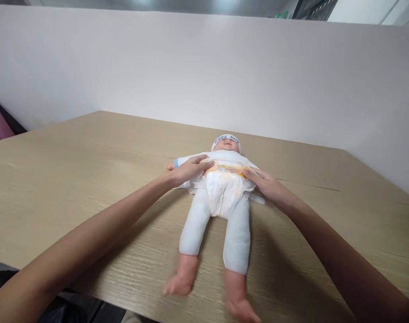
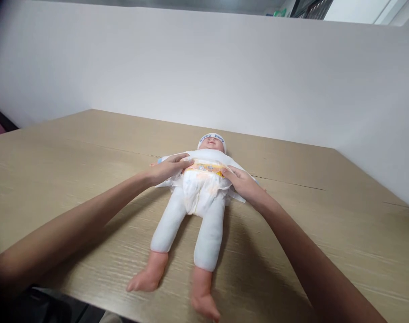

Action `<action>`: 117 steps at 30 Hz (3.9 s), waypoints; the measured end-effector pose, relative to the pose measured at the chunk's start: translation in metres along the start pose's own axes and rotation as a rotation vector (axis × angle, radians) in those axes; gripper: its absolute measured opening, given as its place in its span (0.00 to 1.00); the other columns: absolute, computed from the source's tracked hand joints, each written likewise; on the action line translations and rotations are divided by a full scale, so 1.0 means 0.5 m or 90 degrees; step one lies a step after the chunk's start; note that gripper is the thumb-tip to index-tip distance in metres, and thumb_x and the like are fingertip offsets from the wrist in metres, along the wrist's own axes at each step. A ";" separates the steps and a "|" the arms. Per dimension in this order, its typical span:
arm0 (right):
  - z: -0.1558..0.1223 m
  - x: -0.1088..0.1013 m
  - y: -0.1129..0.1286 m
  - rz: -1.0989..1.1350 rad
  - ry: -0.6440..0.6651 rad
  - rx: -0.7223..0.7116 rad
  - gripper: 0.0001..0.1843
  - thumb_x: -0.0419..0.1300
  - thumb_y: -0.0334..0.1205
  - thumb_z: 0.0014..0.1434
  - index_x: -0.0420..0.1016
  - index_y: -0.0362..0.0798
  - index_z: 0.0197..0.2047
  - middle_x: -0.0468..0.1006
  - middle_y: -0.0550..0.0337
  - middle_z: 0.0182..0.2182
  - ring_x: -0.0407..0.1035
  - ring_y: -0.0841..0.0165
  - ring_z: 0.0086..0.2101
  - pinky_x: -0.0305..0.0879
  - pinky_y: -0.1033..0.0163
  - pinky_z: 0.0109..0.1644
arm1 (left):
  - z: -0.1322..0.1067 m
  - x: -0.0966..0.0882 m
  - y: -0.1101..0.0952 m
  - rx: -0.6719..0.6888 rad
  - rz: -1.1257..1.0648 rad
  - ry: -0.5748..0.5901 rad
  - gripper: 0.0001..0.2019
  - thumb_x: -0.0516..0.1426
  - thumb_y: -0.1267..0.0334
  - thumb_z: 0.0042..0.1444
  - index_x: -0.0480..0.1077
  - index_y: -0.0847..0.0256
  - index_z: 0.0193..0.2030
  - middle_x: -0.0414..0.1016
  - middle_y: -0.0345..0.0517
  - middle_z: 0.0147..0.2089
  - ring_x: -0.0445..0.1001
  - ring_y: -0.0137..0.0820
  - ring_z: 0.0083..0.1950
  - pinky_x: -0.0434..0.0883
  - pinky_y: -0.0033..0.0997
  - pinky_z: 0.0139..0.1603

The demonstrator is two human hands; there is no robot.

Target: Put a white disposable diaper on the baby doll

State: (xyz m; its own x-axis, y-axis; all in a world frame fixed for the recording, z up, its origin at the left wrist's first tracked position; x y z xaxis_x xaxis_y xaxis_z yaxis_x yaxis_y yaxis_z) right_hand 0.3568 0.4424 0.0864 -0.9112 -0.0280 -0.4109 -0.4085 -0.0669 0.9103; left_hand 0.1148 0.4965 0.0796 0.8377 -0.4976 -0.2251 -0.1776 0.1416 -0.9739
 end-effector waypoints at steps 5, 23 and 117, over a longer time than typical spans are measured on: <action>-0.048 -0.052 -0.008 -0.142 -0.098 -0.026 0.30 0.67 0.71 0.63 0.83 0.51 0.48 0.89 0.53 0.42 0.82 0.54 0.41 0.76 0.53 0.47 | -0.005 -0.047 -0.045 0.025 0.127 -0.119 0.15 0.64 0.50 0.66 0.74 0.56 0.52 0.82 0.45 0.47 0.78 0.35 0.43 0.72 0.34 0.43; -0.135 -0.080 -0.122 -0.308 -0.148 0.026 0.28 0.63 0.69 0.62 0.67 0.55 0.27 0.70 0.64 0.23 0.65 0.62 0.28 0.57 0.58 0.34 | -0.014 0.207 -0.147 0.348 0.630 -0.024 0.23 0.65 0.40 0.65 0.80 0.54 0.57 0.79 0.51 0.63 0.69 0.56 0.67 0.65 0.60 0.69; -0.236 0.140 0.074 -0.419 -0.062 -0.195 0.09 0.62 0.46 0.74 0.75 0.52 0.42 0.78 0.64 0.28 0.71 0.65 0.26 0.59 0.60 0.32 | -0.223 0.094 -0.029 0.128 0.403 -0.052 0.18 0.64 0.44 0.70 0.69 0.56 0.41 0.77 0.43 0.36 0.74 0.37 0.36 0.66 0.37 0.39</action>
State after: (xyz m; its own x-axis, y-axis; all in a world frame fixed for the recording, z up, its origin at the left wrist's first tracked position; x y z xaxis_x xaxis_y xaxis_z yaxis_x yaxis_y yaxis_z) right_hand 0.2845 0.3204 0.0853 -0.4882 0.2028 -0.8488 -0.8532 -0.3154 0.4154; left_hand 0.0995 0.3757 0.0797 0.6411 -0.2007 -0.7407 -0.5547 0.5458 -0.6280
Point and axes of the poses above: each hand's wrist, its own z-axis towards the middle knuckle, its own x-axis out of the palm, y = z × x, the point moved 8 cm from there along z, towards the middle knuckle
